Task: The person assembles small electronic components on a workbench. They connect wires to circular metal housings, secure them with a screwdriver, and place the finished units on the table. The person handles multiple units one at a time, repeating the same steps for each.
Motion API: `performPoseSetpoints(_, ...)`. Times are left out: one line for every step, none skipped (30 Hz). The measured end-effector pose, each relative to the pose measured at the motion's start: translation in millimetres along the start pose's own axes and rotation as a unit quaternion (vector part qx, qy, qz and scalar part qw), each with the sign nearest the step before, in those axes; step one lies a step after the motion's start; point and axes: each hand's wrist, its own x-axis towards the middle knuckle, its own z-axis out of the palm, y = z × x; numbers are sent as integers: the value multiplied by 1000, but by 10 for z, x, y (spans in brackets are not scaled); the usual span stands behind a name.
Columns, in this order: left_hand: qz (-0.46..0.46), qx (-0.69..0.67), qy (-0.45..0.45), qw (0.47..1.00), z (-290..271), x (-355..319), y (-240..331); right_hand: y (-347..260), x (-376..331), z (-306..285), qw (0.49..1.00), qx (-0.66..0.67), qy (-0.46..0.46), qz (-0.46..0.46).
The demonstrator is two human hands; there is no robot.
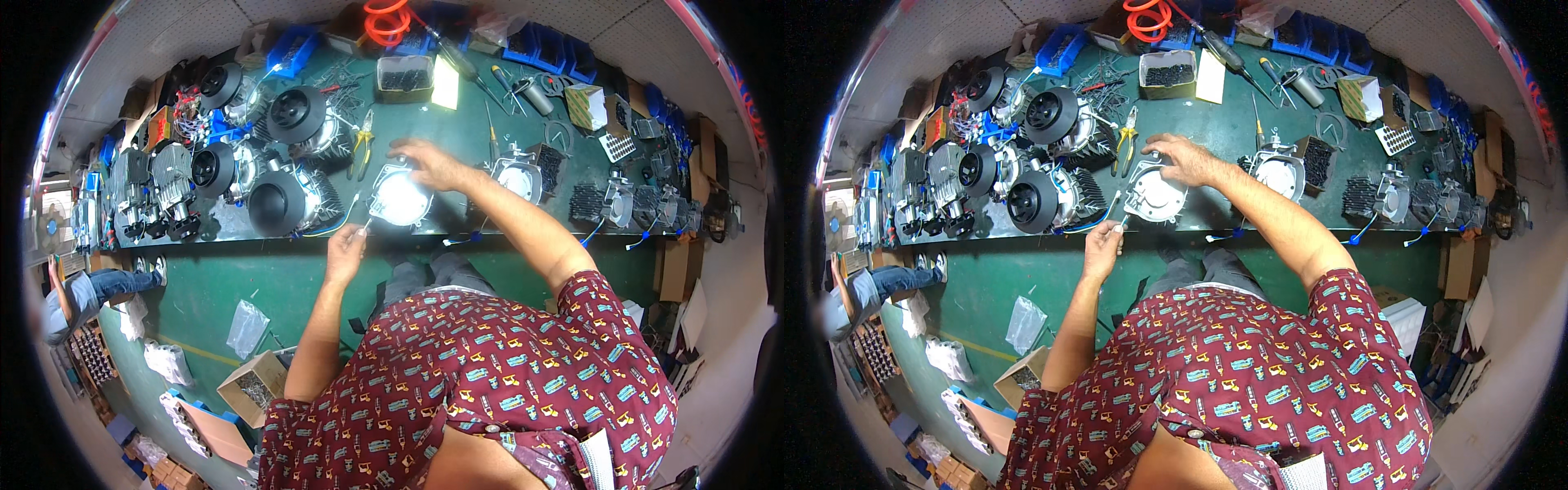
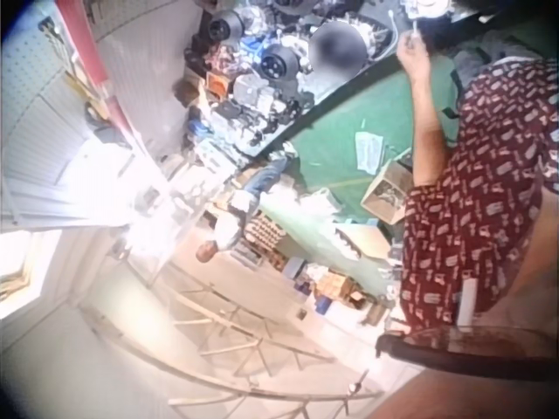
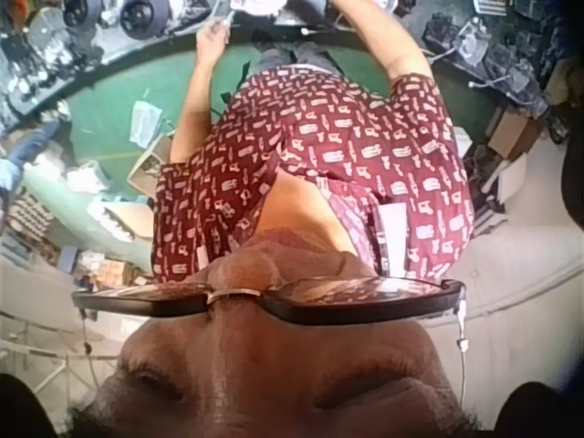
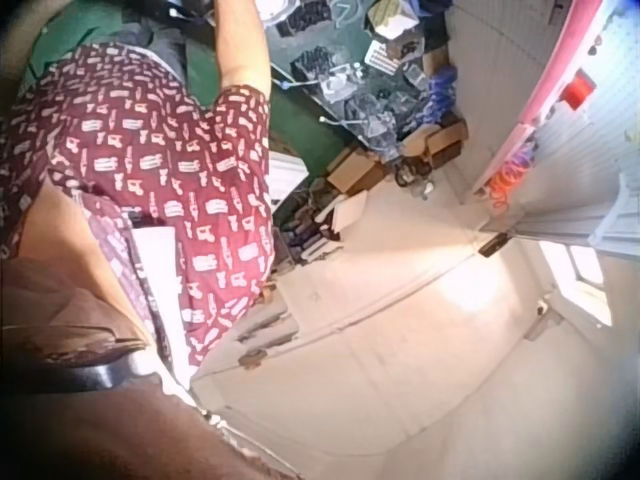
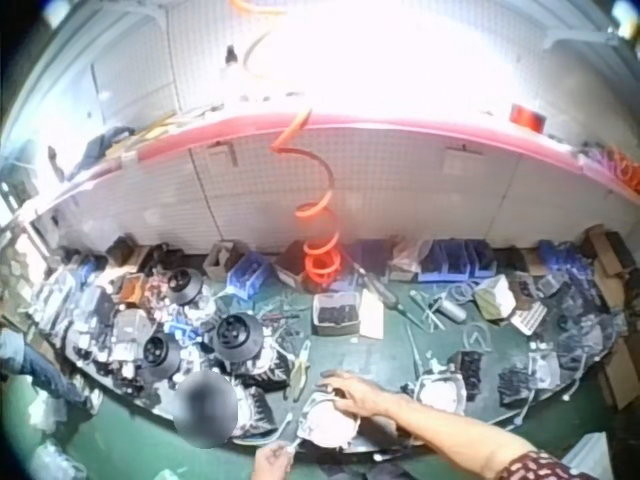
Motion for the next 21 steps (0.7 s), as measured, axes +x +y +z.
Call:
performPoseSetpoints(-35, -22, -25, 999, -32, -5, 50, -9, 3, 3, 1000, -4, -1, 1)
performPoseSetpoints(-36, -24, -39, 998, -52, 8, 47, -18, -10, 1, 1000, -19, 3, 3)
performPoseSetpoints(-34, -34, -48, 998, -73, 25, 27, -11, -12, -2, 1000, -10, 2, -2)
performPoseSetpoints(-32, -43, -58, 997, -89, 45, 7, -3, -6, -7, 1000, -1, 2, -7)
performPoseSetpoints(-31, -53, -68, 996, -97, 64, -15, 4, -5, -10, 1000, 8, 3, -13)
performPoseSetpoints(-23, -55, -68, 996, -97, 80, -46, -14, -4, -13, 1000, 0, 4, -12)
performPoseSetpoints(-16, -57, -68, 996, -95, 88, -79, -35, -5, -10, 1000, -8, 6, -11)
performPoseSetpoints(-8, -60, -67, 996, -98, 97, -110, -54, -4, -13, 1000, -16, 7, -10)
performPoseSetpoints(-13, -53, -63, 997, -88, 101, -112, -62, -6, -16, 1000, -8, 5, -3)
performPoseSetpoints(-17, -47, -58, 997, -78, 103, -114, -69, -7, -19, 1000, 0, 4, 4)
performPoseSetpoints(-22, -40, -52, 998, -69, 105, -115, -75, -11, -25, 1000, 9, 1, 11)
performPoseSetpoints(-30, -28, -44, 998, -61, 105, -96, -85, -14, -29, 1000, 6, 2, 11)
performPoseSetpoints(-38, -15, -35, 999, -53, 106, -75, -96, -15, -33, 1000, 4, 2, 11)
performPoseSetpoints(-47, -3, -26, 999, -50, 102, -55, -106, -14, -34, 1000, 1, 2, 11)
performPoseSetpoints(-40, -3, -45, 998, -49, 97, -30, -79, -13, -30, 1000, 2, 1, 13)
performPoseSetpoints(-33, -4, -63, 997, -50, 83, -7, -48, -6, -27, 1000, 3, 0, 14)
performPoseSetpoints(-26, -4, -81, 996, -53, 66, 16, -19, -6, -22, 1000, 4, -1, 16)
performPoseSetpoints(-6, -17, -86, 996, -24, 21, 66, -30, -3, -20, 1000, 2, 0, 11)
performPoseSetpoints(10, 1, -64, 998, -23, 18, 39, -42, -4, -16, 1000, -1, 1, 6)
performPoseSetpoints(26, 20, -41, 999, -20, 25, -3, -53, -2, -14, 1000, -4, 2, 1)
performPoseSetpoints(43, 37, -20, 998, -10, 36, -16, -45, 2, -8, 1000, -2, 1, 2)
